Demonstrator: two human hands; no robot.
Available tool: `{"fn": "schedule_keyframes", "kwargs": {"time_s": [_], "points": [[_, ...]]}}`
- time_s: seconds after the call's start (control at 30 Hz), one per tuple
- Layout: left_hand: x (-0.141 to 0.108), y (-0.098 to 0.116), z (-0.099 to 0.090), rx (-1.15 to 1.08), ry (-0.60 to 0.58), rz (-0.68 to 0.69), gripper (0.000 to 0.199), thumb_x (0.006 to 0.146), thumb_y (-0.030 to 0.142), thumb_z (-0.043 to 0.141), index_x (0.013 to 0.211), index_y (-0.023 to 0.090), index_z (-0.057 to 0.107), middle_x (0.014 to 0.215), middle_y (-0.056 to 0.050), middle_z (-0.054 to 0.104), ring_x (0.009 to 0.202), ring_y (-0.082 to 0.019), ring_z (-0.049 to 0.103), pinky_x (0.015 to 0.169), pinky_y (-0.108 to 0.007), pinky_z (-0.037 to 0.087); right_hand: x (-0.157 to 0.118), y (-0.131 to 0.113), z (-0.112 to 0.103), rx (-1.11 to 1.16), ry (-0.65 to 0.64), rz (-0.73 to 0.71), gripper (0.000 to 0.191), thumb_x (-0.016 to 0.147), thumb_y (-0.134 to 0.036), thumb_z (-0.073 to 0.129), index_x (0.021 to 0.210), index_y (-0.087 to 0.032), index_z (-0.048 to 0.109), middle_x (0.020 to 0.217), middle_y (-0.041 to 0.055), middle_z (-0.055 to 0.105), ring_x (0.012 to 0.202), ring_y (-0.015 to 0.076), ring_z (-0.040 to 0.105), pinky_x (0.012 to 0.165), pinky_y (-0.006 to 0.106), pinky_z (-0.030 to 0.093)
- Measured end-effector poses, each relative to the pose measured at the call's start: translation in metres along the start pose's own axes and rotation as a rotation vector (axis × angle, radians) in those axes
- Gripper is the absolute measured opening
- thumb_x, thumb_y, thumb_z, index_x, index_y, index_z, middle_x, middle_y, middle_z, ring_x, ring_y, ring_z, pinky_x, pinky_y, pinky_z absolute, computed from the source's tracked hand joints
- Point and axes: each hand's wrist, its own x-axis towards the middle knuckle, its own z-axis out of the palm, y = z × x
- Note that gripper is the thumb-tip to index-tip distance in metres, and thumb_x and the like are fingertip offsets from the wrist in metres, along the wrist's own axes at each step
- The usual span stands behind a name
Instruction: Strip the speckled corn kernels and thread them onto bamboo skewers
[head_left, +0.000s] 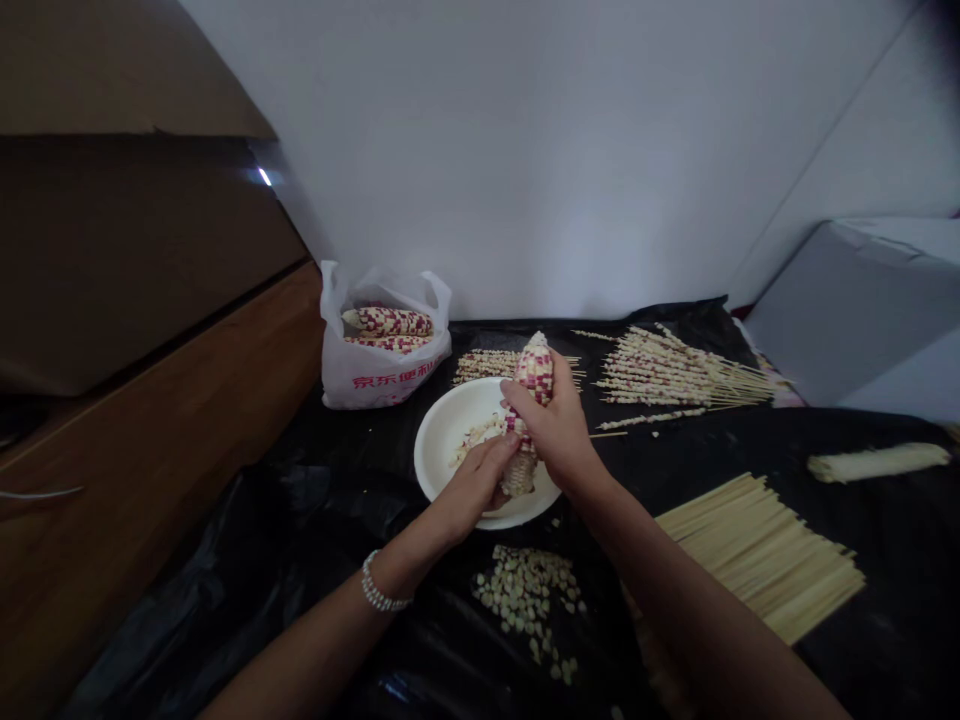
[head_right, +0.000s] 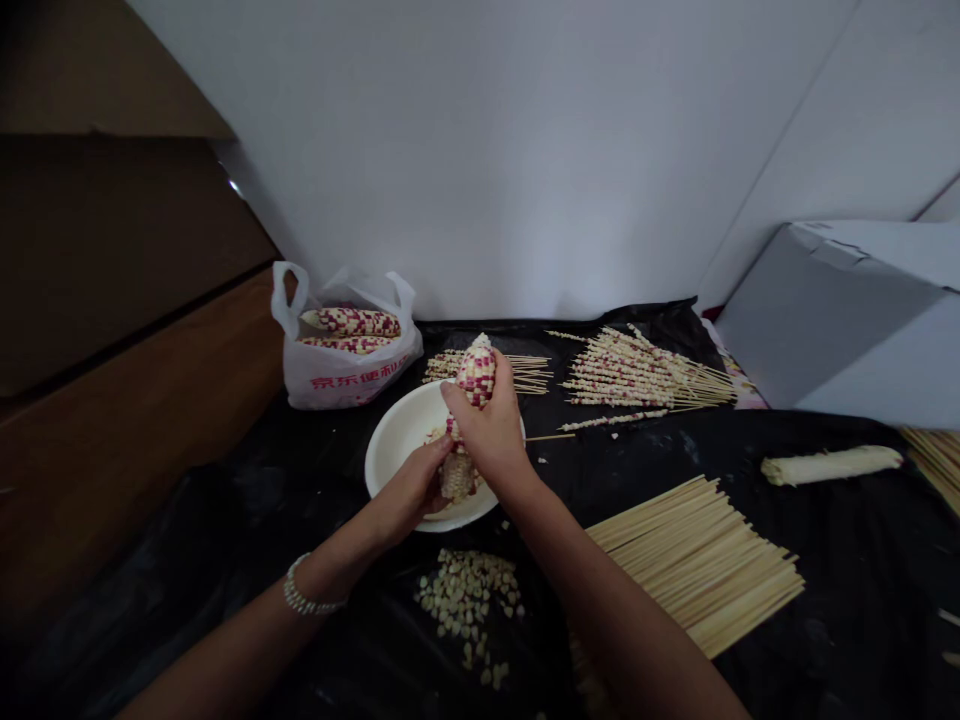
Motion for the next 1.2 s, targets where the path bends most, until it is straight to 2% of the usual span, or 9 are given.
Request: {"fn": "schedule_keyframes", "kwargs": {"time_s": [0.43, 0.6, 0.7, 0.83, 0.97, 1.0, 1.07, 1.13, 1.2], "points": [[-0.006, 0.012, 0.002, 0.140, -0.048, 0.026, 0.039, 0.084, 0.058, 0.052, 0.084, 0.019, 0.053, 0.070, 0.001, 0.050, 0.057, -0.010, 0.040, 0.051, -0.022, 0.028, 0.003, -0.003, -0.001, -0.044, 0.010, 0.004, 0.061, 0.079, -0.041, 0.063, 0.135, -0.025, 0.044, 0.120, 0.0105, 0.063, 0.109, 0.0295, 0.060, 0.088, 0.045, 0.051], [-0.003, 0.007, -0.004, 0.439, 0.067, 0.339, 0.033, 0.092, 0.047, 0.043, 0.082, 0.019, 0.058, 0.077, -0.003, 0.058, 0.073, -0.018, 0.050, 0.069, -0.030, 0.040, -0.007, -0.021, 0.000, -0.164, 0.002, -0.112, 0.072, 0.077, -0.036, 0.067, 0.141, -0.019, 0.038, 0.132, 0.0158, 0.057, 0.119, 0.0320, 0.054, 0.101, 0.049, 0.041], [-0.005, 0.007, -0.004, 0.544, 0.109, 0.429, 0.030, 0.094, 0.039, 0.038, 0.090, 0.018, 0.060, 0.086, -0.007, 0.064, 0.082, -0.022, 0.054, 0.079, -0.035, 0.040, -0.012, -0.028, 0.002, -0.200, -0.038, -0.184, 0.076, 0.078, -0.033, 0.066, 0.145, -0.018, 0.032, 0.138, 0.0170, 0.052, 0.124, 0.0324, 0.051, 0.106, 0.049, 0.037], [-0.003, 0.006, -0.007, 0.522, 0.171, 0.401, 0.024, 0.089, 0.029, 0.039, 0.083, 0.019, 0.060, 0.072, -0.003, 0.061, 0.070, -0.020, 0.052, 0.071, -0.033, 0.040, -0.014, -0.030, 0.002, -0.191, -0.027, -0.219, 0.075, 0.080, -0.033, 0.066, 0.146, -0.019, 0.031, 0.141, 0.0168, 0.050, 0.127, 0.0319, 0.049, 0.108, 0.049, 0.035], [0.007, 0.006, -0.017, 0.257, 0.137, 0.253, 0.019, 0.080, 0.020, 0.039, 0.069, 0.021, 0.053, 0.056, 0.002, 0.053, 0.049, -0.014, 0.042, 0.054, -0.027, 0.037, -0.011, -0.032, -0.003, -0.204, 0.000, -0.319, 0.071, 0.084, -0.033, 0.063, 0.146, -0.019, 0.032, 0.144, 0.0153, 0.047, 0.132, 0.0301, 0.044, 0.111, 0.047, 0.032], [0.010, 0.008, -0.020, 0.213, 0.138, 0.255, 0.017, 0.078, 0.019, 0.040, 0.067, 0.020, 0.053, 0.059, 0.001, 0.057, 0.052, -0.014, 0.047, 0.057, -0.027, 0.039, -0.010, -0.033, -0.005, -0.211, 0.011, -0.357, 0.070, 0.084, -0.033, 0.063, 0.146, -0.020, 0.032, 0.145, 0.0143, 0.046, 0.134, 0.0295, 0.042, 0.112, 0.046, 0.031], [0.012, 0.013, -0.024, 0.208, 0.163, 0.311, 0.018, 0.079, 0.021, 0.045, 0.068, 0.019, 0.059, 0.076, -0.003, 0.068, 0.075, -0.018, 0.061, 0.075, -0.030, 0.045, -0.006, -0.034, -0.008, -0.204, 0.037, -0.390, 0.068, 0.085, -0.032, 0.062, 0.146, -0.021, 0.032, 0.145, 0.0129, 0.046, 0.135, 0.0284, 0.042, 0.112, 0.045, 0.032], [0.012, 0.020, -0.026, 0.233, 0.177, 0.348, 0.024, 0.084, 0.028, 0.049, 0.072, 0.018, 0.066, 0.100, -0.007, 0.072, 0.103, -0.022, 0.061, 0.096, -0.034, 0.040, -0.002, -0.032, -0.012, -0.170, 0.056, -0.356, 0.068, 0.085, -0.032, 0.062, 0.145, -0.022, 0.033, 0.142, 0.0127, 0.048, 0.130, 0.0280, 0.047, 0.110, 0.045, 0.035], [0.009, 0.025, -0.025, 0.235, 0.164, 0.349, 0.031, 0.089, 0.037, 0.049, 0.080, 0.018, 0.071, 0.115, -0.009, 0.070, 0.116, -0.024, 0.057, 0.105, -0.036, 0.034, 0.001, -0.031, -0.014, -0.129, 0.060, -0.293, 0.069, 0.083, -0.033, 0.064, 0.145, -0.022, 0.033, 0.140, 0.0132, 0.050, 0.125, 0.0285, 0.051, 0.107, 0.046, 0.038]]}}
